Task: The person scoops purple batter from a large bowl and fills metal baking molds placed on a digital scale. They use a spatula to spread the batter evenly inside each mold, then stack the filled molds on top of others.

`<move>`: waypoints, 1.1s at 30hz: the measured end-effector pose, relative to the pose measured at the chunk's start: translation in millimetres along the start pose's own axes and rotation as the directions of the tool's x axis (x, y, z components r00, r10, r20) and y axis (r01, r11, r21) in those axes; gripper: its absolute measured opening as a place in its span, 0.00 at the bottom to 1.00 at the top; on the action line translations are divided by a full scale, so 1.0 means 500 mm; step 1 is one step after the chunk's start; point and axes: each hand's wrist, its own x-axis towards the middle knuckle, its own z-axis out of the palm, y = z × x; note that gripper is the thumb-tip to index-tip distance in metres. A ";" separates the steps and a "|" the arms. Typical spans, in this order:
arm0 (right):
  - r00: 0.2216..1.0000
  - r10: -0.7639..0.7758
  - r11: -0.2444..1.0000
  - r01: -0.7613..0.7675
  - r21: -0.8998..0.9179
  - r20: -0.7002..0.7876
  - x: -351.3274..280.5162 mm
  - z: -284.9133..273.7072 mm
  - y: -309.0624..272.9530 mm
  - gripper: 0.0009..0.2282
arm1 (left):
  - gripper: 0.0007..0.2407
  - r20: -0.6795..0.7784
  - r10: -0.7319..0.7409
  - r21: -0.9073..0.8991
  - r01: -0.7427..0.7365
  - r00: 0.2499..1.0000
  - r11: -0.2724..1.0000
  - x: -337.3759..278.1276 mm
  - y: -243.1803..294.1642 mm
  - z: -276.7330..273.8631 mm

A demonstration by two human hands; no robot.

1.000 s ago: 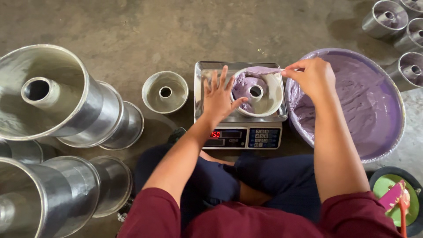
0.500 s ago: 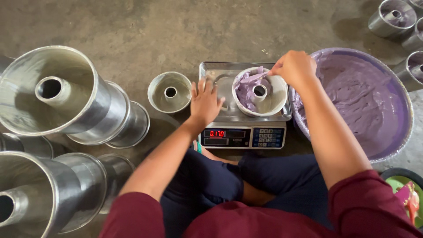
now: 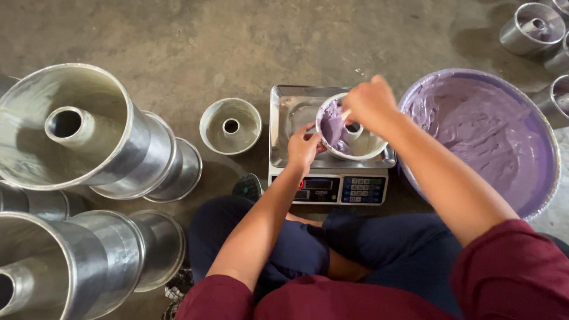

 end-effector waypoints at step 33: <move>0.924 0.298 0.955 -0.291 -0.063 0.239 0.207 0.063 0.112 0.10 | 0.13 0.067 -0.054 0.124 0.045 0.996 0.991 0.094 -0.012 -0.036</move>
